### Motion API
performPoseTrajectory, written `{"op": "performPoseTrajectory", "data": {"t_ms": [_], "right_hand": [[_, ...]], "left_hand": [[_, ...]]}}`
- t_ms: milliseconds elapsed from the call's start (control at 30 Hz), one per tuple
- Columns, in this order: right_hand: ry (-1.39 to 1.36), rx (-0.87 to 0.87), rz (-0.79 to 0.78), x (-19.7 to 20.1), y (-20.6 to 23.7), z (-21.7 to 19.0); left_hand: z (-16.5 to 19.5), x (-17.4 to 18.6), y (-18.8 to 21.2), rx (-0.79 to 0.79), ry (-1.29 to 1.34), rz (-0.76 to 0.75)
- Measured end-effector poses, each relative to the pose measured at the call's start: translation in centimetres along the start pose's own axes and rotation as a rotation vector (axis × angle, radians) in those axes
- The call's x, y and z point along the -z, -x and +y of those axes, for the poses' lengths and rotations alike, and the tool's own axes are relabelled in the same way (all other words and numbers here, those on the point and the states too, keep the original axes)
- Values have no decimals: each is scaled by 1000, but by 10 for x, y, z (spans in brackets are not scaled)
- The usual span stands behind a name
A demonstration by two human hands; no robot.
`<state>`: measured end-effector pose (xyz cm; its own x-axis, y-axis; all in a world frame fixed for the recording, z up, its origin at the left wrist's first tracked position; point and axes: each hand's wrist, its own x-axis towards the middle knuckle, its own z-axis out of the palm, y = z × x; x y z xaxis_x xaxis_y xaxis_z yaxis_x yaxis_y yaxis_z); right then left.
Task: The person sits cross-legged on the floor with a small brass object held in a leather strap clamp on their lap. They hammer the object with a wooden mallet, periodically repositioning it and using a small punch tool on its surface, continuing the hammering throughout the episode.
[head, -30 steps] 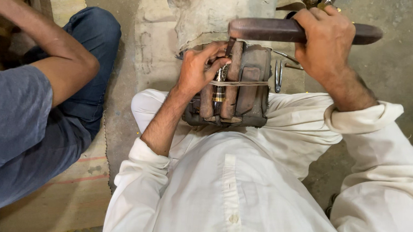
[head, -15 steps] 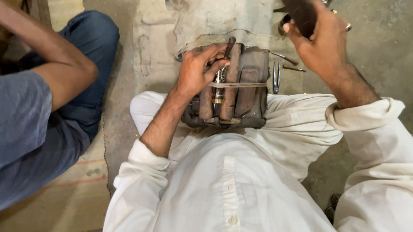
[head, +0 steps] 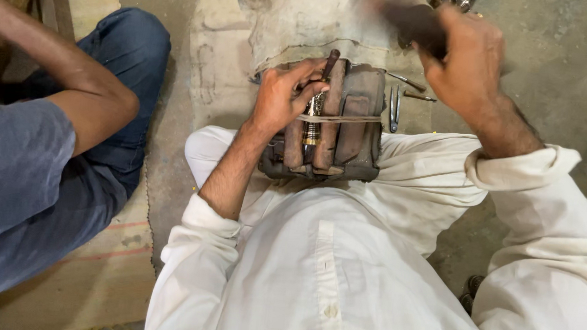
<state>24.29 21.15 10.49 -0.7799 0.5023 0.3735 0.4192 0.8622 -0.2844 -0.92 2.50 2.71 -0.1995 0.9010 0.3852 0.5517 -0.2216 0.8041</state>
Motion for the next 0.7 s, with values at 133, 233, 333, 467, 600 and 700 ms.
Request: {"op": "performPoseTrajectory", "data": {"t_ms": [133,233,333,467,600,700], "right_hand": [[-33,-45,-12,3,0,-2],[-35,-73,-30,6,-2,-8],[118,22,66,9,-2,-11],[148,34,13,7,0,-8],[388,94,-80,2,2,0],[247,31,-165,0,5,7]], "left_hand": [[-2,0,-1,46,-5,-14],[-4,0,-1,-29,40,-14],[-6,-1,-1,65,51,19],[-8,-3,3,27,7,48],[-9,-5,1,53,103,107],[-9,-2,-2,158,118,52]]}}
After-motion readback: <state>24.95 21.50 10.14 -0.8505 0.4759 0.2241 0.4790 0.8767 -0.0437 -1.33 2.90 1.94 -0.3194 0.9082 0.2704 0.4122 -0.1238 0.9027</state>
